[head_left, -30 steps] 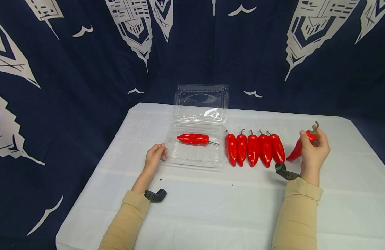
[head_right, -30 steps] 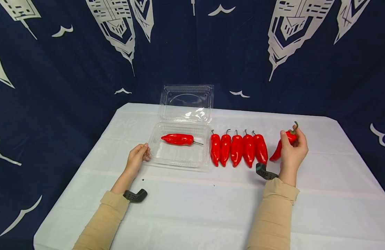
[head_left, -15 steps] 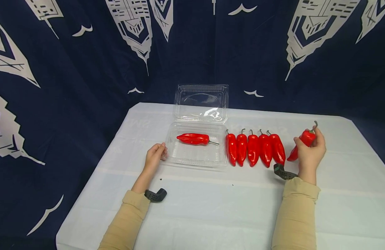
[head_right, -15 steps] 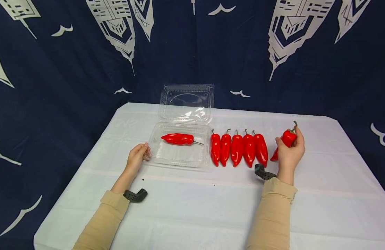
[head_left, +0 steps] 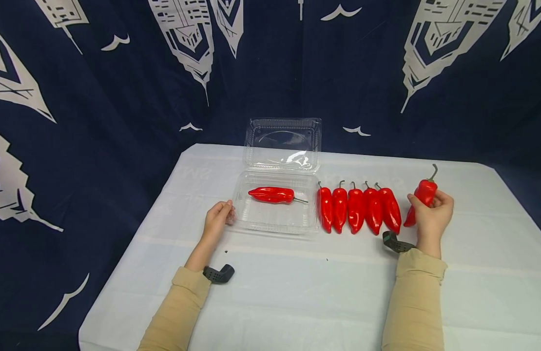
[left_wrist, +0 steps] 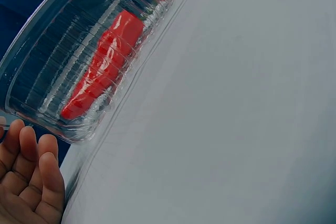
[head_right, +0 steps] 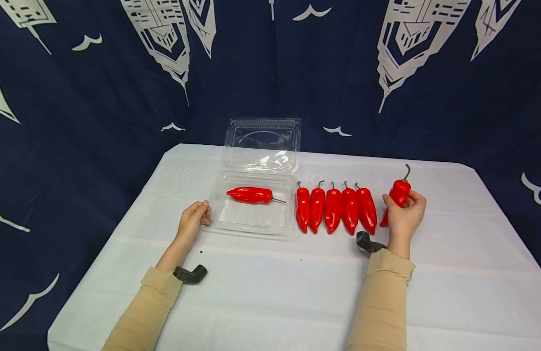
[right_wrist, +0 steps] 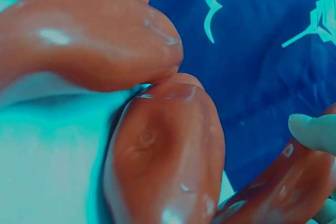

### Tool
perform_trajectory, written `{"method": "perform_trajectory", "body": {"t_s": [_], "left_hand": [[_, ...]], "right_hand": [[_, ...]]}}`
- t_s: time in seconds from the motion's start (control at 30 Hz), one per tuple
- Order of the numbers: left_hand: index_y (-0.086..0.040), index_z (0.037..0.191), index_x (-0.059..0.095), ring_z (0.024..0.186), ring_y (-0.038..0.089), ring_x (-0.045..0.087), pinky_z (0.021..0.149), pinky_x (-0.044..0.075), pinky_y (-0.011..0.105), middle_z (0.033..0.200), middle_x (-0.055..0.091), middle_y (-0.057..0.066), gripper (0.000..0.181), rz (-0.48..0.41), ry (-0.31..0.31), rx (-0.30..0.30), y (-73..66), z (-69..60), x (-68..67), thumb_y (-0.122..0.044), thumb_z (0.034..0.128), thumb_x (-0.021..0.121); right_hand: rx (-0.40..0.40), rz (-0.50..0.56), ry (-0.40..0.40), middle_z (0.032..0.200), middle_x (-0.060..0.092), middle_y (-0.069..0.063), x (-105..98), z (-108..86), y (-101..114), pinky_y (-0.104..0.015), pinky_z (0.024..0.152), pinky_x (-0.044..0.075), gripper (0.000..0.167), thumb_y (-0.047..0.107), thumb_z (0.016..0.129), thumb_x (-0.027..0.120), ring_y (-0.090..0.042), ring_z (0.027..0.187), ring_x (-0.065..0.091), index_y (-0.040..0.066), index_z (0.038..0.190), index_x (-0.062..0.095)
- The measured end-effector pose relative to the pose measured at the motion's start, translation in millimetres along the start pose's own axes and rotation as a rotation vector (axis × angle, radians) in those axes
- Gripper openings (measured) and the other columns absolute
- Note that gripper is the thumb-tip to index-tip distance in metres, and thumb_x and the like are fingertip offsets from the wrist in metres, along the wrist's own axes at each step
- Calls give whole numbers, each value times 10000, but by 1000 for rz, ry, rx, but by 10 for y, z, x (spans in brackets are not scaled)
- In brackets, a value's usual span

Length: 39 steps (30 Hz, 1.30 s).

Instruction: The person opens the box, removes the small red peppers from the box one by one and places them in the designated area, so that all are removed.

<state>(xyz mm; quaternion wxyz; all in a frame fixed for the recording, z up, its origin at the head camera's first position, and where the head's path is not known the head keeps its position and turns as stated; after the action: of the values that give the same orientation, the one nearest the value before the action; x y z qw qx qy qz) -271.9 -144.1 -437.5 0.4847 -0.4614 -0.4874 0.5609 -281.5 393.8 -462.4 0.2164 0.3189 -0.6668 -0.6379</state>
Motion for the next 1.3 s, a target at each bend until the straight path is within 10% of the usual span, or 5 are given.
{"method": "perform_trajectory", "body": {"t_s": [0.17,1.3], "left_hand": [[198,915,512,642,153,500,574,465,224,717,529,87,330,-5,5,-1,-8,-1,2,-122,990,475],[-3,800,558,614,98,500,552,455,195,696,529,17,290,-14,-32,17,299,127,-43,-224,981,508]], "right_hand": [[9,-54,-3,1436,372,27,6,293,-286,-347,1038,351,748,418,732,773,-136,1235,371,300,1382,422],[114,-341,82,1480,328,-113,86,-277,71,-370,1052,331,671,421,893,585,-283,1344,298,110,1444,361]]}}
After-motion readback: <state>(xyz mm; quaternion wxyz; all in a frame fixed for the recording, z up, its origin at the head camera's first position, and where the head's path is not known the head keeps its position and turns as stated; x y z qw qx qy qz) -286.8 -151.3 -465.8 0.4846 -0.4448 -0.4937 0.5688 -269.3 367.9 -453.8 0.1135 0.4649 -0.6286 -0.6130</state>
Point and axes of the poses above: each hand's wrist, its own z-axis towards the middle knuckle, its own x-axis out of the palm, y = z × x, the point moved 6 cm from there along z, towards the middle knuckle
